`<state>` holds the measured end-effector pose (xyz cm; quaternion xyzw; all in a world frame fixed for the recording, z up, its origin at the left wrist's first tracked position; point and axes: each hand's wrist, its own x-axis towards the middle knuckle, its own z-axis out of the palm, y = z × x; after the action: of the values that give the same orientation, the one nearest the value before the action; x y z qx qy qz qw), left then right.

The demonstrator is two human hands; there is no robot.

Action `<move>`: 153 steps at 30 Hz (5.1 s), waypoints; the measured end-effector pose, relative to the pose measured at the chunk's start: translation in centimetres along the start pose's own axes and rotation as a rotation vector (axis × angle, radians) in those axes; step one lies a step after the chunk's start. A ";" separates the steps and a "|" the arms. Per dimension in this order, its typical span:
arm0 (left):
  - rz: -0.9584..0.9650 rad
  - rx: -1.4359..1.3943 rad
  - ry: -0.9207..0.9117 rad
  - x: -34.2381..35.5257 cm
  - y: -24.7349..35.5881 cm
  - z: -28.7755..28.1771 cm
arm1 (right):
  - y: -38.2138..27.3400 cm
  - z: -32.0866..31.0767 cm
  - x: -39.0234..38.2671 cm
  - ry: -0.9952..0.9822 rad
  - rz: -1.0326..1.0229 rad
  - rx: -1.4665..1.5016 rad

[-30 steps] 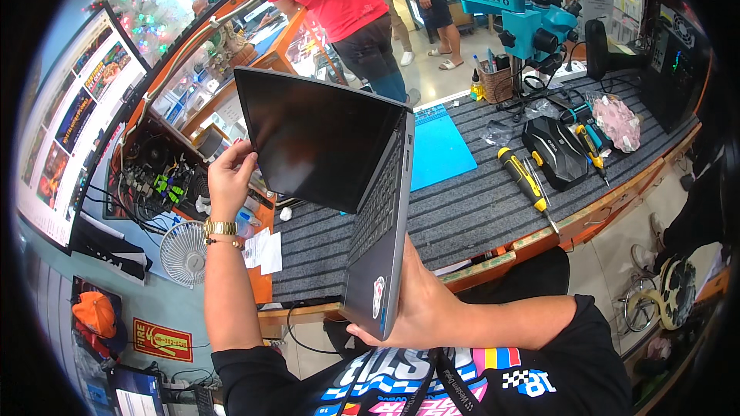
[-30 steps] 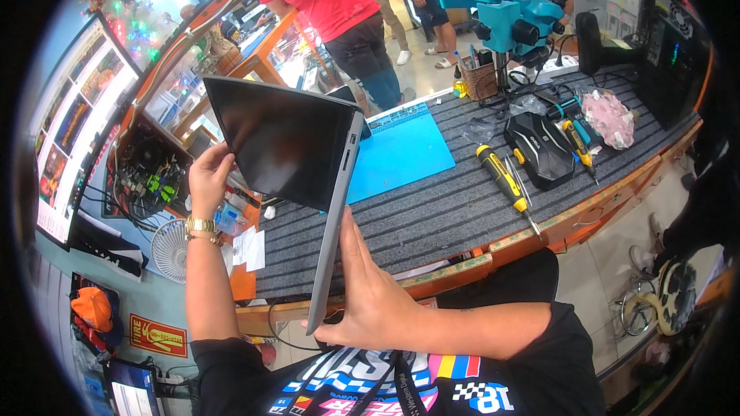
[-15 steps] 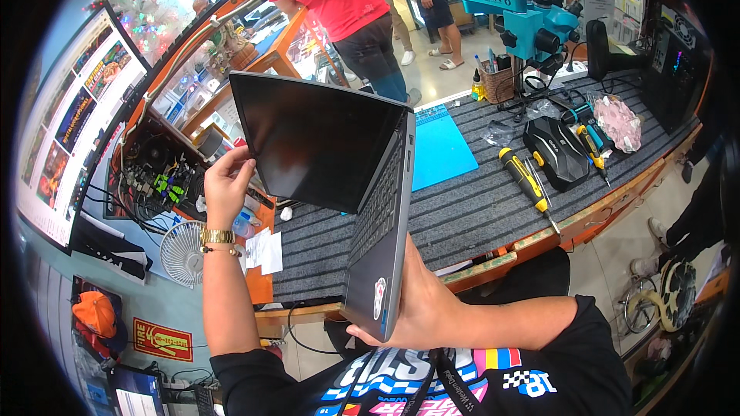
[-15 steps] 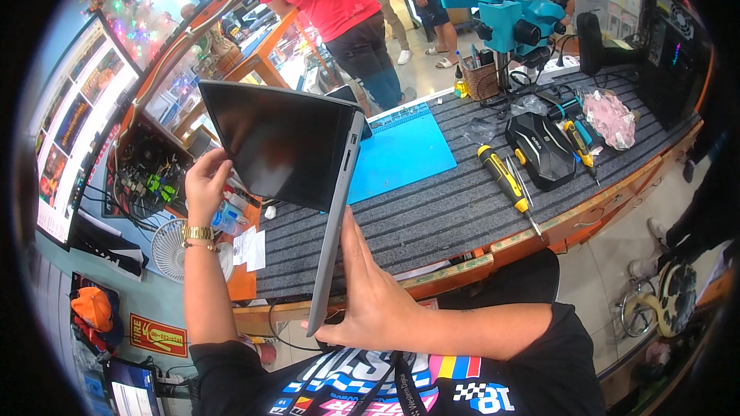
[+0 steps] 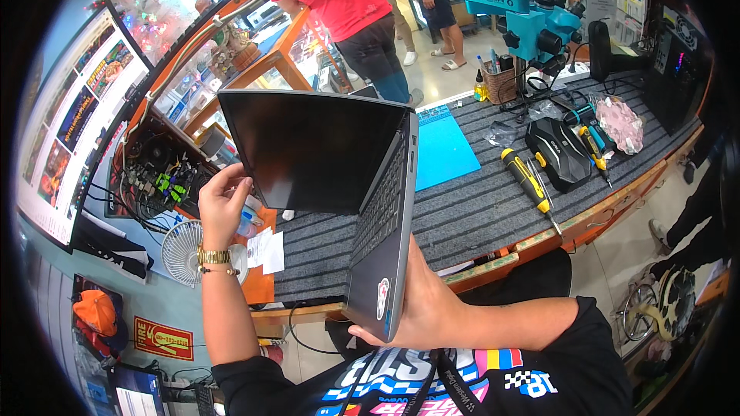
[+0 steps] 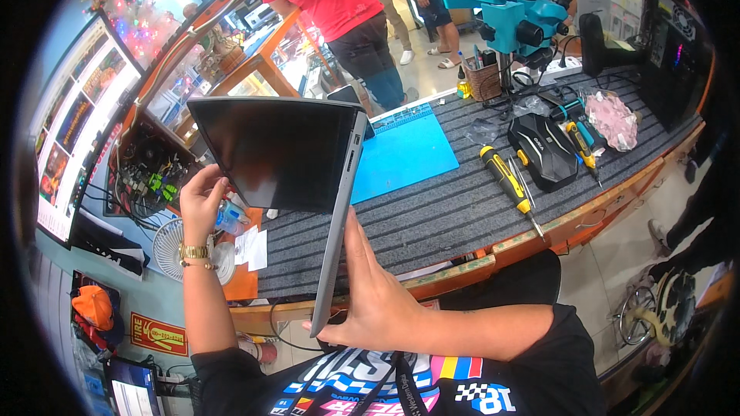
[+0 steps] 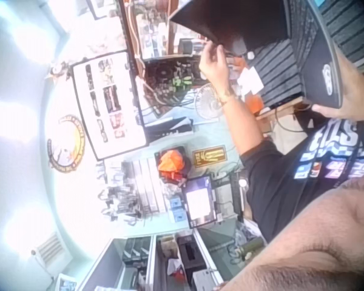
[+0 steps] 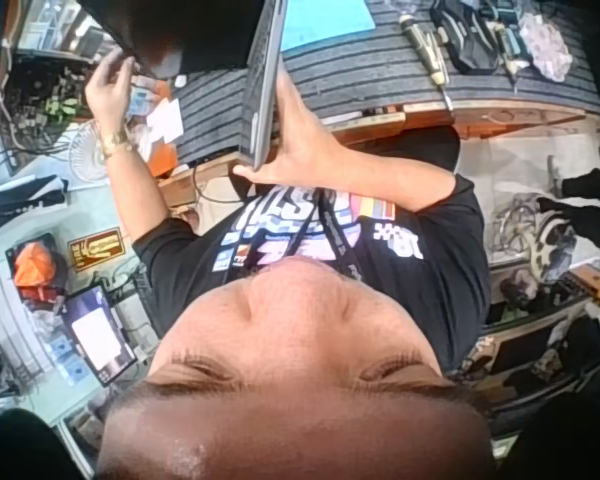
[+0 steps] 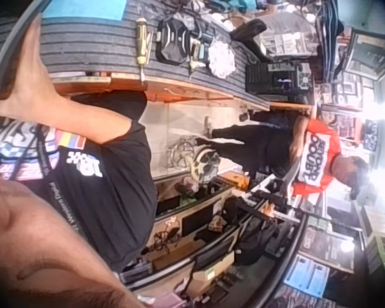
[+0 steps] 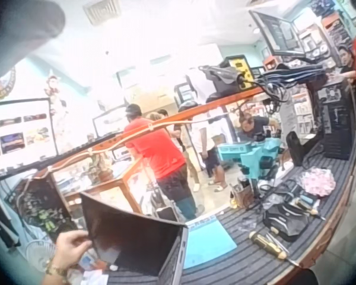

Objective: The person pries open the laptop casing by hand and with a tool, removes a small component from a tool kit using pliers, and سپس closes the laptop lid.

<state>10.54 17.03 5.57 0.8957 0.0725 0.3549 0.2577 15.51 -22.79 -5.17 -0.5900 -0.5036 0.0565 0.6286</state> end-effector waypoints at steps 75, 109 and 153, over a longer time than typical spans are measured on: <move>-0.039 -0.081 -0.030 -0.4 0.4 -0.7 | 0.0 -0.4 0.2 -0.051 0.006 -0.060; 0.034 -0.012 -0.059 -2.7 0.4 -1.8 | -0.1 -0.4 0.4 -0.042 0.054 -0.002; 0.018 -0.139 -0.190 -4.4 3.1 -3.0 | 0.1 -0.5 0.2 -0.030 0.021 -0.034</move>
<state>5.18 14.24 6.36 0.9059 0.0148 0.2747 0.3219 16.02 -22.95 -5.08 -0.6048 -0.5076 0.0634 0.6104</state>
